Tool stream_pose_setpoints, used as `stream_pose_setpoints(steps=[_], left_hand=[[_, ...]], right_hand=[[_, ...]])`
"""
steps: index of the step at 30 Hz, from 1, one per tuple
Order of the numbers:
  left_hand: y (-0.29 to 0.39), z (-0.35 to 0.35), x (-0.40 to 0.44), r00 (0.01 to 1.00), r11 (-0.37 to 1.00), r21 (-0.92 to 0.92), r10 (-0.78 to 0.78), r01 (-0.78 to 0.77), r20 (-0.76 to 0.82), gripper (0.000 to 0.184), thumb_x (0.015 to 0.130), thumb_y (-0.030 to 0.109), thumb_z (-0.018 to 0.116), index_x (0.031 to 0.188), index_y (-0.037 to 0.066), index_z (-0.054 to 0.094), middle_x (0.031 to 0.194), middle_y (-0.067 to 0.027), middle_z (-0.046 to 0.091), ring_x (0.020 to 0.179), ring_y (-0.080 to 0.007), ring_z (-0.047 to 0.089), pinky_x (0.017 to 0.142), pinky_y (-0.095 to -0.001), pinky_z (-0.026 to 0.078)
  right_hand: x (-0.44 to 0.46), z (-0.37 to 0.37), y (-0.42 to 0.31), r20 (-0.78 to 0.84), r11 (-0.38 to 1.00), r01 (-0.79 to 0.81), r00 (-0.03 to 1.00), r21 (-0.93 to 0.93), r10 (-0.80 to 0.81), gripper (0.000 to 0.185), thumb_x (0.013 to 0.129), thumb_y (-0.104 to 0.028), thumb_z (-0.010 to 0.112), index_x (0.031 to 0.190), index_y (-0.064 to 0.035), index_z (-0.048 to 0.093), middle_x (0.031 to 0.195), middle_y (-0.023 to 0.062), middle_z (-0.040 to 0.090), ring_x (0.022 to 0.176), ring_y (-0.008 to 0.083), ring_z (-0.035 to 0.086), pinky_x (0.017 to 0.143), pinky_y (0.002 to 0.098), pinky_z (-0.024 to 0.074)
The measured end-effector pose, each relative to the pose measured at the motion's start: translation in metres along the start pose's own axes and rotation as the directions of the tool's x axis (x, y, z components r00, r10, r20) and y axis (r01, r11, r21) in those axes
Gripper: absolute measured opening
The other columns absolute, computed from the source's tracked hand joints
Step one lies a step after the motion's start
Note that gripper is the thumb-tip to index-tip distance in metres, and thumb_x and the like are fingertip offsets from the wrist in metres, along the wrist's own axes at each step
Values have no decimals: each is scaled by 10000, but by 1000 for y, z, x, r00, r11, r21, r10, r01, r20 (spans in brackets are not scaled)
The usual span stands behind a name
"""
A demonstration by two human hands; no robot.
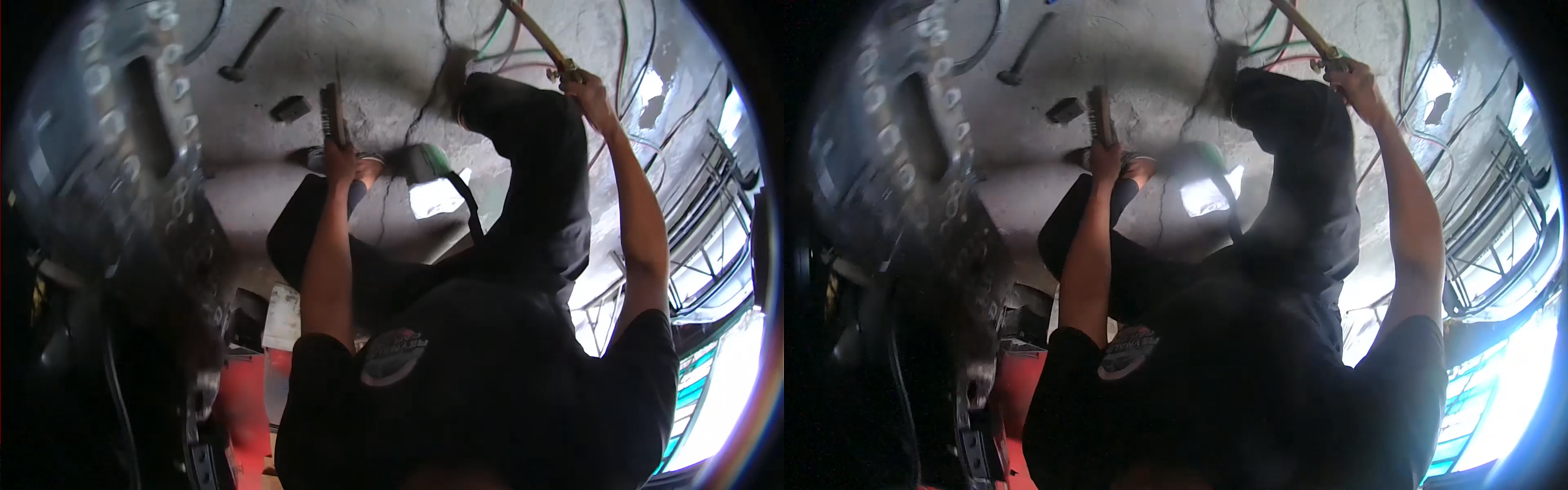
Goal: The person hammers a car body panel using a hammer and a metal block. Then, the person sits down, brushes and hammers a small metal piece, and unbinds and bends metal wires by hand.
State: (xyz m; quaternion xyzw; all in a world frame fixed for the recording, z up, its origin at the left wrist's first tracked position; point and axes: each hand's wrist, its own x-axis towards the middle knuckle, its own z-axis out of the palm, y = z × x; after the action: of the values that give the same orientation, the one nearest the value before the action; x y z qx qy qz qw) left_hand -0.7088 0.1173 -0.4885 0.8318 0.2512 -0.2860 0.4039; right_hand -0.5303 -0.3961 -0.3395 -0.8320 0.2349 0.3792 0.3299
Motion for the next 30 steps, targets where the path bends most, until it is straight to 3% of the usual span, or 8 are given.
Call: stream_pose_setpoints(steps=[3, 9, 10, 12, 14, 16, 25, 30], left_hand=[[-4, 26, 43, 996, 993, 100, -54, 61, -71, 533, 821, 185, 680, 1222, -90, 460, 1093, -327, 614, 1056, -476, 593, 907, -490, 466], [-13, 43, 65, 960, 861, 494, 27, 118, -278, 430, 863, 253, 650, 1113, -63, 501, 1108, -319, 576, 1073, -460, 560, 881, -520, 443], [-25, 48, 50, 959, 864, 502, 108, 40, -262, 508, 852, 278, 675, 1178, -60, 480, 1155, -305, 553, 1114, -453, 534, 925, -517, 423], [-42, 64, 35, 919, 856, 498, 297, -136, -260, 676, 829, 328, 723, 1307, -55, 439, 1248, -275, 507, 1198, -439, 481, 1011, -510, 385], [12, 77, 3, 865, 972, 235, -94, -28, 494, 716, 835, 418, 699, 1313, -37, 422, 1291, -332, 454, 1234, -467, 438, 987, -492, 408], [0, 121, -37, 652, 985, 85, 33, -149, 757, 620, 835, 379, 671, 1237, -45, 466, 1216, -321, 491, 1172, -462, 474, 978, -491, 418], [-163, 274, -60, 412, 873, -136, 353, -469, 840, 293, 810, 237, 622, 904, -40, 642, 939, -230, 645, 941, -424, 614, 900, -460, 481], [-72, 211, 0, 499, 947, 64, 108, -316, 860, 394, 833, 277, 651, 1088, -19, 604, 1090, -222, 630, 1032, -385, 614, 932, -438, 476]], right_hand=[[42, 11, 48, 30, 697, 604, 763, -387, -645, 216, 700, -129, 749, 902, -56, 726, 899, 181, 655, 797, 303, 678, 633, 371, 521], [86, 75, 84, -174, 674, 546, 699, -497, -694, 176, 697, -57, 736, 871, -74, 751, 935, 189, 681, 796, 316, 691, 648, 383, 531], [89, 80, 76, -155, 586, 636, 601, -501, -784, 133, 767, -99, 712, 874, -22, 699, 758, 102, 602, 646, 206, 591, 560, 318, 432], [106, 90, 86, -185, 891, 453, 879, 30, -440, 170, 776, -127, 708, 887, -9, 659, 722, 40, 566, 582, 139, 505, 530, 288, 370], [110, 101, 68, -146, 927, 230, 970, 296, -194, 197, 782, -147, 703, 899, -7, 629, 707, 1, 542, 552, 96, 448, 515, 269, 331], [108, 106, 58, -136, 917, 136, 987, 376, -91, 221, 791, -179, 695, 909, -6, 621, 699, -10, 534, 542, 82, 430, 513, 261, 326], [80, 99, 83, -240, 845, 204, 966, 495, -92, 421, 851, -396, 650, 941, 15, 652, 649, 10, 546, 512, 88, 455, 518, 243, 402], [52, 51, 100, -336, 848, 311, 926, 428, -171, 550, 884, -516, 626, 960, 27, 669, 622, 21, 553, 495, 91, 470, 522, 233, 445]])
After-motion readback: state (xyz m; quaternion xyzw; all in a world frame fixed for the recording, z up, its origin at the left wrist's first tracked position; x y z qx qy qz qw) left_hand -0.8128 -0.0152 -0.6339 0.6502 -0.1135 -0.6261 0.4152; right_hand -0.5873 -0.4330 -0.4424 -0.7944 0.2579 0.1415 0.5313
